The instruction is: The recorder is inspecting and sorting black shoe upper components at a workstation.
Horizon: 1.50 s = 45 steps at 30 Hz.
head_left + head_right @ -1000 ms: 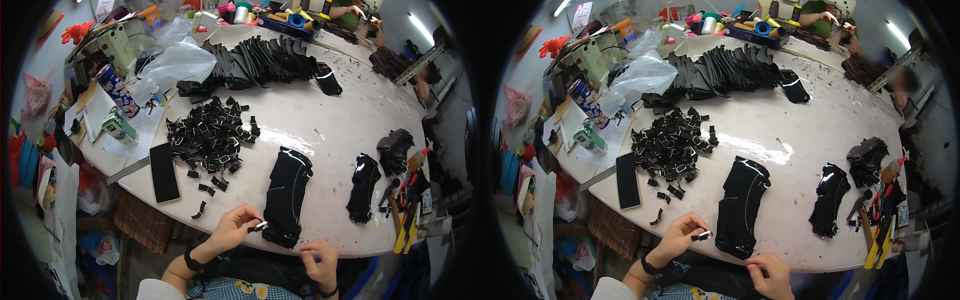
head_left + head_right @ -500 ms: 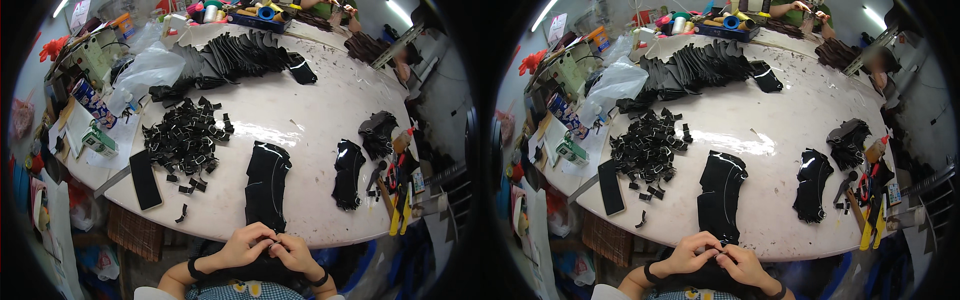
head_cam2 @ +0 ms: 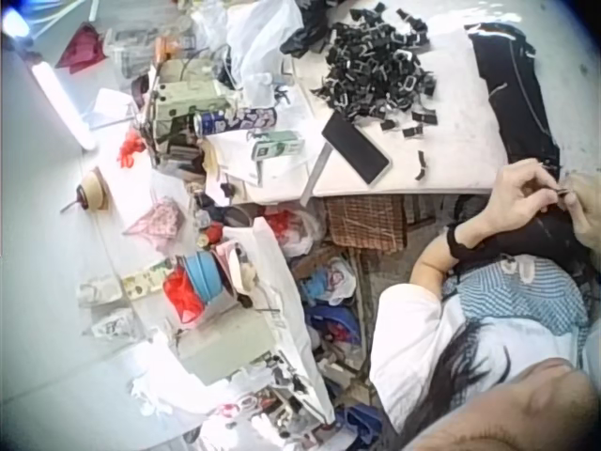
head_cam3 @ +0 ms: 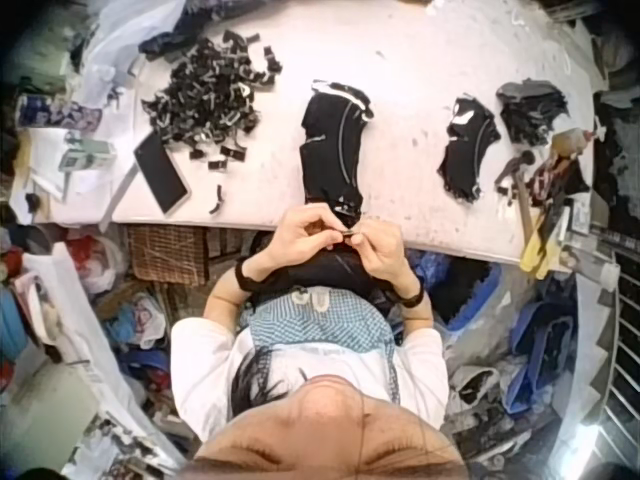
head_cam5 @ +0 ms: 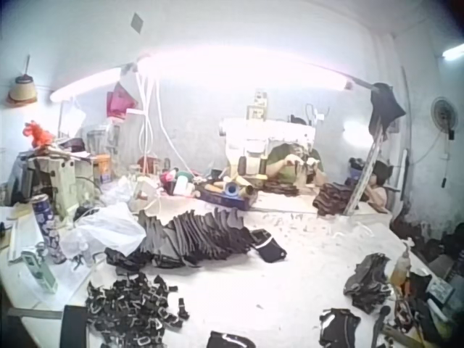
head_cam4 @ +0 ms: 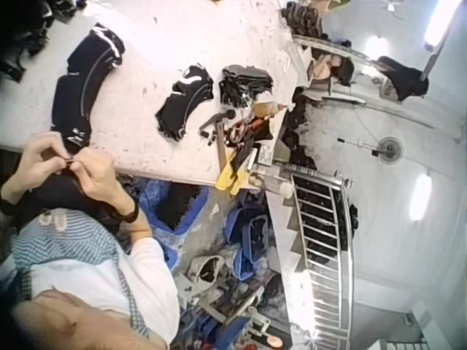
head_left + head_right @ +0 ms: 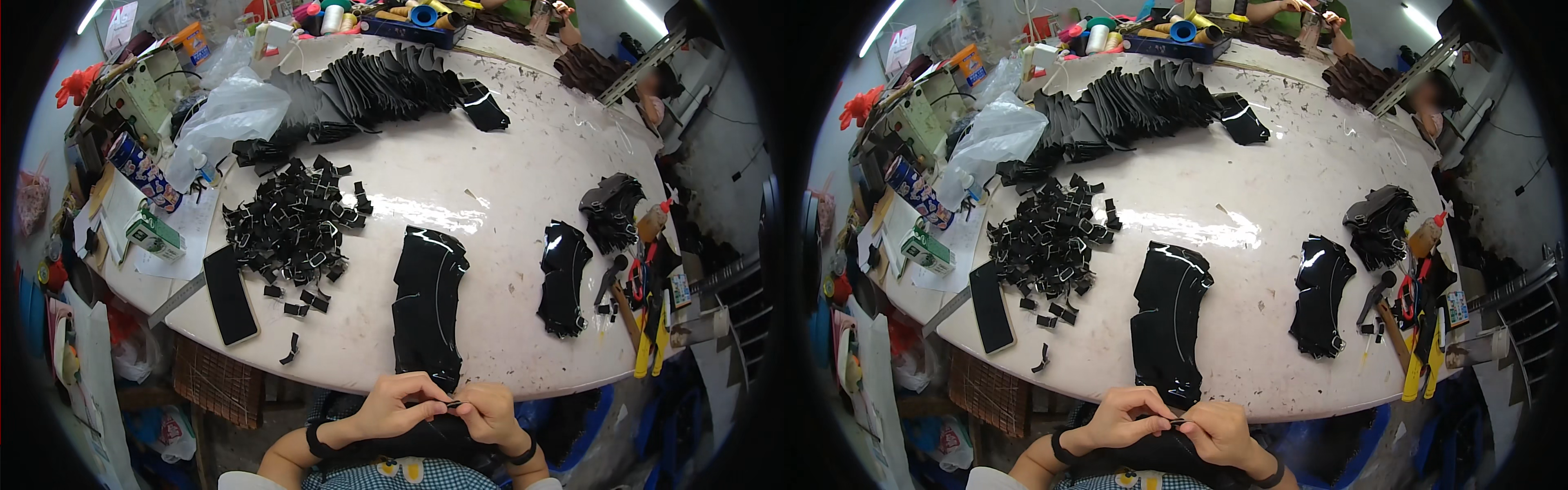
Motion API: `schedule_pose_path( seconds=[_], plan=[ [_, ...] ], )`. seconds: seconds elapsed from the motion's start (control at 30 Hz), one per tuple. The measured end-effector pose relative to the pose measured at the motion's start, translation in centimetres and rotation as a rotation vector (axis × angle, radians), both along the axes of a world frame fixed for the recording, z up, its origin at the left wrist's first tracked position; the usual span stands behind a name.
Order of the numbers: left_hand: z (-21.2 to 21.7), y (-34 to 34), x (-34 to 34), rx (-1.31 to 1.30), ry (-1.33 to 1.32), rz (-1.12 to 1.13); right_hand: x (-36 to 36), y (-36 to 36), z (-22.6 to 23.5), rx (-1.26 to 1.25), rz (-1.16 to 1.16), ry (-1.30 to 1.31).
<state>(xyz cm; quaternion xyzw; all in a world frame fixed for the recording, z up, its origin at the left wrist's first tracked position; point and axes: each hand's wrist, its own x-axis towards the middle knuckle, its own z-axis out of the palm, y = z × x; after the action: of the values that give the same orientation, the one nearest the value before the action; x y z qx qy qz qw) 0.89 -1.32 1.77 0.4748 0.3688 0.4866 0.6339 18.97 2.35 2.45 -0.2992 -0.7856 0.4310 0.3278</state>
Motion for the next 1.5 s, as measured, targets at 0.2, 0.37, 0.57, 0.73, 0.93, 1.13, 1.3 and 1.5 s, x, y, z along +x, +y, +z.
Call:
schedule_pose_path(
  seconds=[0.2,0.37,0.57,0.73,0.93,1.13,1.3,1.5],
  plan=[
    [-0.4,0.0,0.0,-0.148,-0.005,-0.082,-0.1,-0.1,0.5,-0.082,-0.067,-0.034],
    [0.3,0.4,-0.7,-0.054,0.131,-0.110,0.1,0.0,0.7,-0.048,0.018,-0.033],
    [-0.2,4.4,-2.3,0.389,0.938,0.578,0.7,-0.2,0.7,-0.125,-0.149,0.047],
    [-1.9,5.5,-1.9,0.436,1.305,0.543,0.5,-0.3,0.3,-0.127,-0.175,0.017],
    [-2.3,4.7,-1.3,0.461,0.984,0.602,0.4,0.1,0.3,-0.068,-0.226,0.008],
    [-2.7,4.1,-1.0,0.109,0.438,0.550,0.2,0.5,0.3,-0.040,-0.292,0.006],
    [-3.3,4.1,-1.4,0.036,0.124,0.500,-0.2,0.4,-0.1,-0.092,-0.253,0.040],
    [-2.4,3.8,-0.5,-0.280,-0.307,0.419,-0.4,-0.2,-0.4,-0.247,-0.282,0.049]
  ],
)
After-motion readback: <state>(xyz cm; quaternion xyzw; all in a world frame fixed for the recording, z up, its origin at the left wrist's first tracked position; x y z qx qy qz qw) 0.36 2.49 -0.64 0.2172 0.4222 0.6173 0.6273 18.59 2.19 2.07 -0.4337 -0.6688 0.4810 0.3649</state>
